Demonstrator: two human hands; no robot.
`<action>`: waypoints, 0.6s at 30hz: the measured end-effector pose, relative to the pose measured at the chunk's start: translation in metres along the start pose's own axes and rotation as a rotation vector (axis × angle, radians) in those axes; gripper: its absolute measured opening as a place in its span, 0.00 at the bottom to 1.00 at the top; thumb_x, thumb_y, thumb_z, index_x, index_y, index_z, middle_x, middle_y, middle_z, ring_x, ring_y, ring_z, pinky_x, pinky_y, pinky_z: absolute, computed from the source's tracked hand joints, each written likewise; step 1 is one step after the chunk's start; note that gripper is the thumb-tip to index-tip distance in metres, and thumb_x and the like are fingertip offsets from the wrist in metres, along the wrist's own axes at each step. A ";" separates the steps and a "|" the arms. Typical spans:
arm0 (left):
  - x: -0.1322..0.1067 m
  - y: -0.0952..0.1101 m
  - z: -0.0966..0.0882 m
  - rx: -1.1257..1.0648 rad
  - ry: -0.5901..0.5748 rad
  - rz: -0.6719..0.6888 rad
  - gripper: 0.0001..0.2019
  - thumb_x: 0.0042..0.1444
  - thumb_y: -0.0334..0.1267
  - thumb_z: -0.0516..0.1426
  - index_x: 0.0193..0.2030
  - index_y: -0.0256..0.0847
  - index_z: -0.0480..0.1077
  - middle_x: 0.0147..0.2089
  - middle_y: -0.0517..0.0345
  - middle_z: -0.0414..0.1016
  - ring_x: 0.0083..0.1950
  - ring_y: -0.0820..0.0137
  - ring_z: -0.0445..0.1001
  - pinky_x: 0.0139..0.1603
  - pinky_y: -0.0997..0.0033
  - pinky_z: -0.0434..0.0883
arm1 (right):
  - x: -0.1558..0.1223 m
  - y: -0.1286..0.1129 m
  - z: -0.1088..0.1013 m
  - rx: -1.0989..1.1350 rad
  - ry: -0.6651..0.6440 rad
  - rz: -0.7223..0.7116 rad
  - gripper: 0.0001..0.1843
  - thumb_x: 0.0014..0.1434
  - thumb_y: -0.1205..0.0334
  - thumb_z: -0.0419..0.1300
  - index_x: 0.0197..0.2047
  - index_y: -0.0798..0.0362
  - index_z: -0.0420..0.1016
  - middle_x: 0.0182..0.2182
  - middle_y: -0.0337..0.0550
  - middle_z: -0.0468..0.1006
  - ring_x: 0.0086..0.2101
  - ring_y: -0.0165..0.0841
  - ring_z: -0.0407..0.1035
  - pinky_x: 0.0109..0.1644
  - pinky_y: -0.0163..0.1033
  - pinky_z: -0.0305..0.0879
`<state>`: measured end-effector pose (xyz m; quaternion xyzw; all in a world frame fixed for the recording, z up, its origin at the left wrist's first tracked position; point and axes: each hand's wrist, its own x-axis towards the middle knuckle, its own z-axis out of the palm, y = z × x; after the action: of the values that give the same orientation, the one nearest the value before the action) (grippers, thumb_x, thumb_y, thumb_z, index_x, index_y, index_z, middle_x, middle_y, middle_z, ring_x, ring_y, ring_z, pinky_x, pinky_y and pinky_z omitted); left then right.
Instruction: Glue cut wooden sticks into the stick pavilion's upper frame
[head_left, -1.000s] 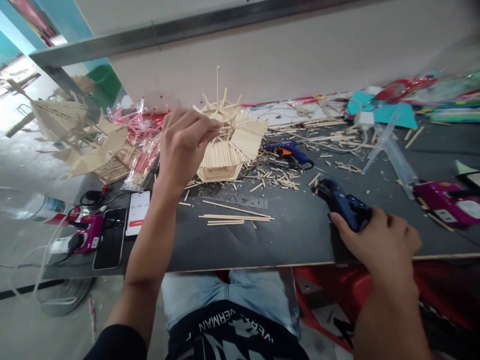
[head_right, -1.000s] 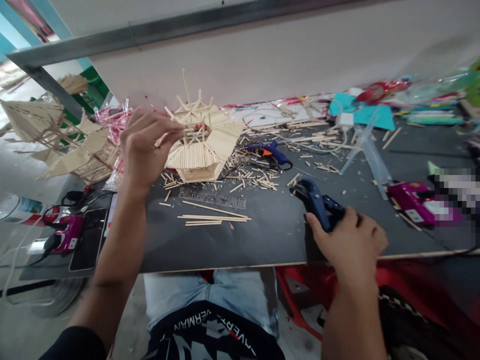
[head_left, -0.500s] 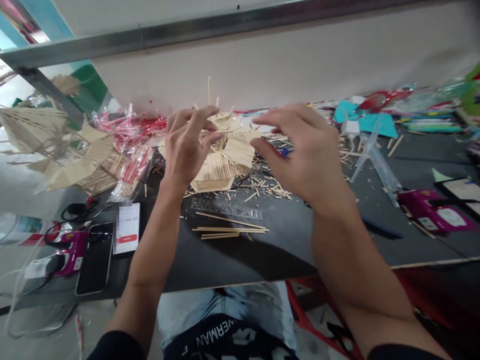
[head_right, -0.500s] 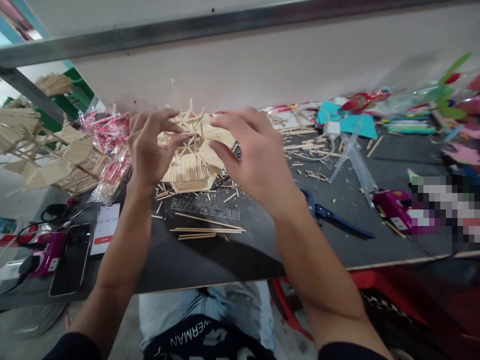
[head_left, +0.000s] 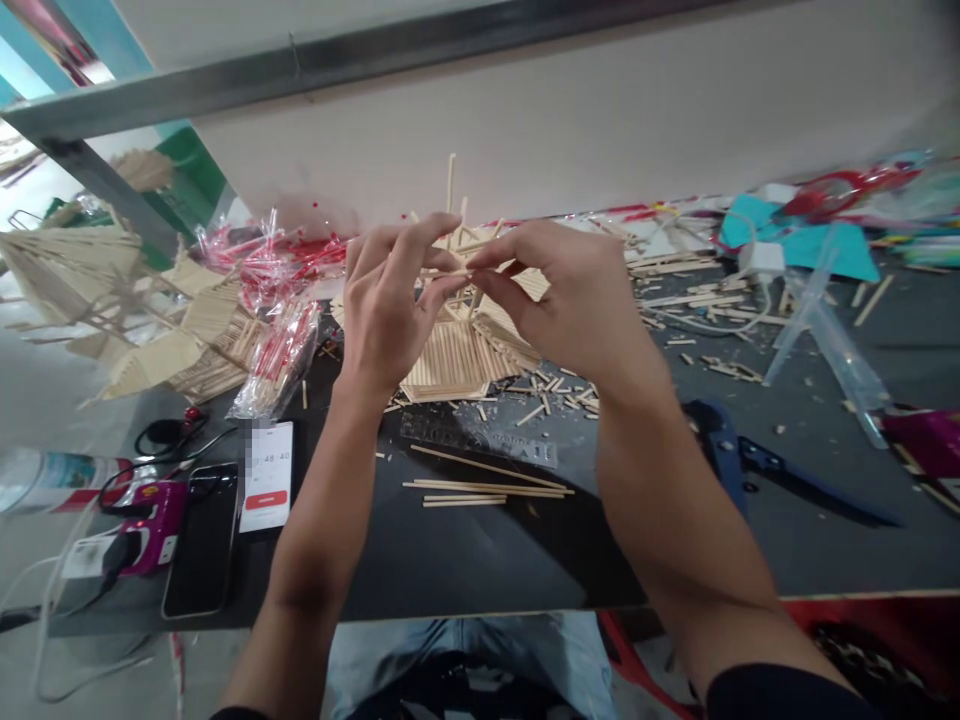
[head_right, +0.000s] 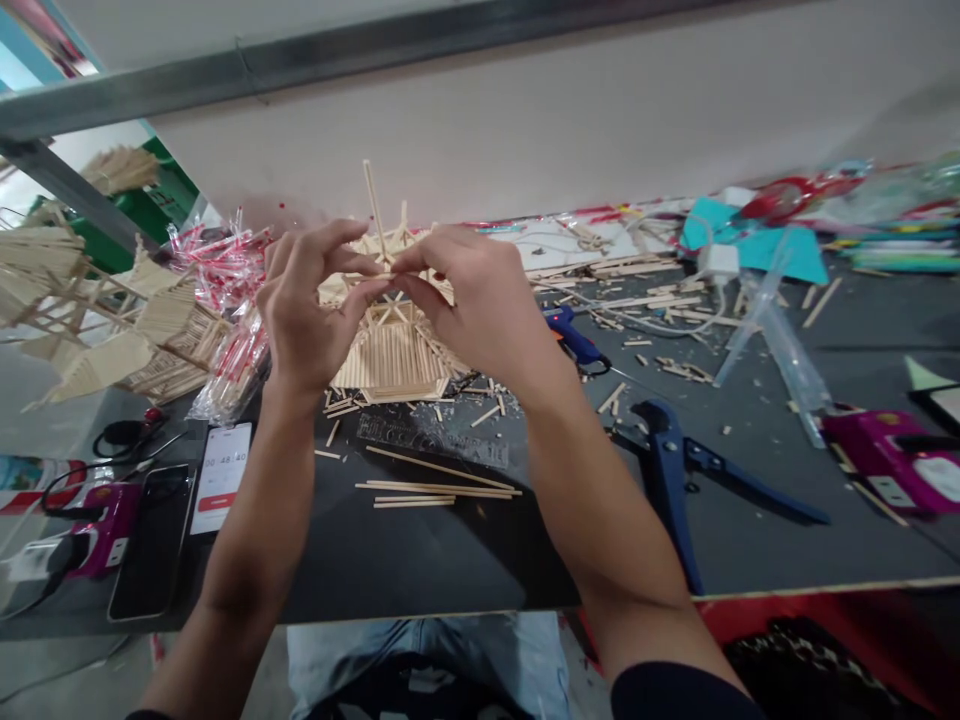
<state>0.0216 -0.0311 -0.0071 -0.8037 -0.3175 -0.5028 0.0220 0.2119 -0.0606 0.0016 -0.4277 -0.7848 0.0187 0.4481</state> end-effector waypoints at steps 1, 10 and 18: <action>0.000 0.000 0.000 0.002 0.002 0.002 0.22 0.61 0.30 0.63 0.60 0.51 0.69 0.41 0.57 0.82 0.51 0.63 0.76 0.61 0.54 0.70 | 0.000 0.000 0.000 0.006 -0.003 -0.004 0.06 0.68 0.60 0.59 0.43 0.48 0.78 0.39 0.45 0.82 0.40 0.40 0.76 0.46 0.47 0.72; -0.002 0.000 0.002 0.022 0.022 0.007 0.20 0.62 0.34 0.64 0.59 0.49 0.68 0.40 0.59 0.82 0.50 0.63 0.77 0.60 0.55 0.71 | -0.002 0.000 0.001 0.029 0.013 0.016 0.05 0.67 0.60 0.60 0.42 0.48 0.77 0.39 0.44 0.82 0.39 0.38 0.76 0.44 0.46 0.73; -0.004 -0.002 0.005 0.041 0.036 0.003 0.19 0.63 0.35 0.63 0.59 0.49 0.68 0.41 0.59 0.81 0.48 0.64 0.78 0.59 0.56 0.72 | 0.000 -0.003 0.001 0.051 0.033 0.019 0.04 0.66 0.63 0.61 0.41 0.50 0.78 0.38 0.44 0.82 0.37 0.35 0.76 0.42 0.43 0.75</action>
<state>0.0235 -0.0299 -0.0131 -0.7944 -0.3258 -0.5106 0.0448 0.2090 -0.0616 0.0021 -0.4240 -0.7725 0.0359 0.4714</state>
